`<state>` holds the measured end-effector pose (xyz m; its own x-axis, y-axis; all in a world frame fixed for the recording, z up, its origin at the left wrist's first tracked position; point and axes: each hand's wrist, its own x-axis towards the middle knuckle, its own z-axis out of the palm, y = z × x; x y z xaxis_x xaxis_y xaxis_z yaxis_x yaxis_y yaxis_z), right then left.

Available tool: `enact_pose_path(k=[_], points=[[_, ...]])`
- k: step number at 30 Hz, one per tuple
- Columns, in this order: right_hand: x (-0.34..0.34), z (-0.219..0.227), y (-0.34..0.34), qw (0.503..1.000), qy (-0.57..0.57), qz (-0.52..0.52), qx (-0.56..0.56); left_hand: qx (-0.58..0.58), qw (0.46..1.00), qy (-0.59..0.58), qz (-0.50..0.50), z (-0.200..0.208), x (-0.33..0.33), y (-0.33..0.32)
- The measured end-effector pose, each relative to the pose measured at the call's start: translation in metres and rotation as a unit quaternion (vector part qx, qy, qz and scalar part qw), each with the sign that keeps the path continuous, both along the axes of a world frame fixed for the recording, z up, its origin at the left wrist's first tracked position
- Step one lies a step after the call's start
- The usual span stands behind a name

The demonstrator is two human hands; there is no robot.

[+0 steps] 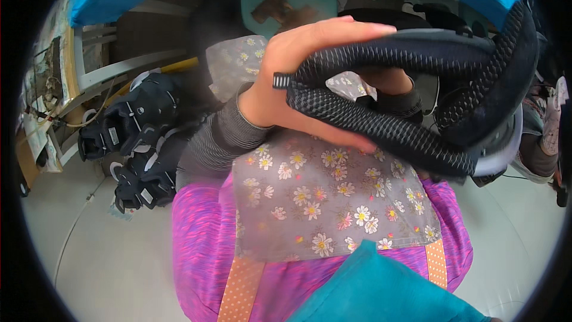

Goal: Insert padding or lining into a shoe component during the manufacturing process.

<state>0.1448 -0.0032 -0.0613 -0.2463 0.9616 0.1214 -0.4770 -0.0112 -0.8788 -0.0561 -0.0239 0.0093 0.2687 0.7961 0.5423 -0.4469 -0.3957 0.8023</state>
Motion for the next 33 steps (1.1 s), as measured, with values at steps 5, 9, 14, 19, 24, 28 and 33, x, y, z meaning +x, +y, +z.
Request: enact_pose_path(k=[5, 9, 14, 19, 24, 28, 33], points=[[-0.002, 0.007, -0.012, 1.0, -0.01, -0.005, 0.0, 0.02, 0.99, 0.117, -0.074, -0.005, -0.011, 0.003], [-0.013, 0.014, -0.03, 0.999, -0.035, -0.003, 0.0, 0.025, 0.986, 0.135, -0.098, -0.016, -0.008, 0.003], [-0.027, 0.014, -0.04, 0.998, -0.066, 0.002, 0.014, 0.027, 0.993, 0.117, -0.001, -0.015, -0.01, -0.001], [-0.022, 0.019, -0.039, 0.996, -0.083, 0.027, 0.027, 0.05, 0.973, 0.19, 0.118, -0.009, -0.031, -0.002], [-0.033, 0.012, -0.009, 0.997, -0.065, 0.005, 0.043, 0.008, 0.985, 0.075, 0.157, 0.0, -0.018, 0.003], [-0.036, 0.004, 0.014, 0.999, -0.009, -0.022, 0.03, 0.04, 0.981, 0.089, 0.169, 0.005, -0.015, 0.001], [-0.029, 0.013, -0.007, 0.998, 0.053, -0.031, 0.029, 0.056, 0.943, 0.222, 0.242, 0.013, -0.02, -0.009]])
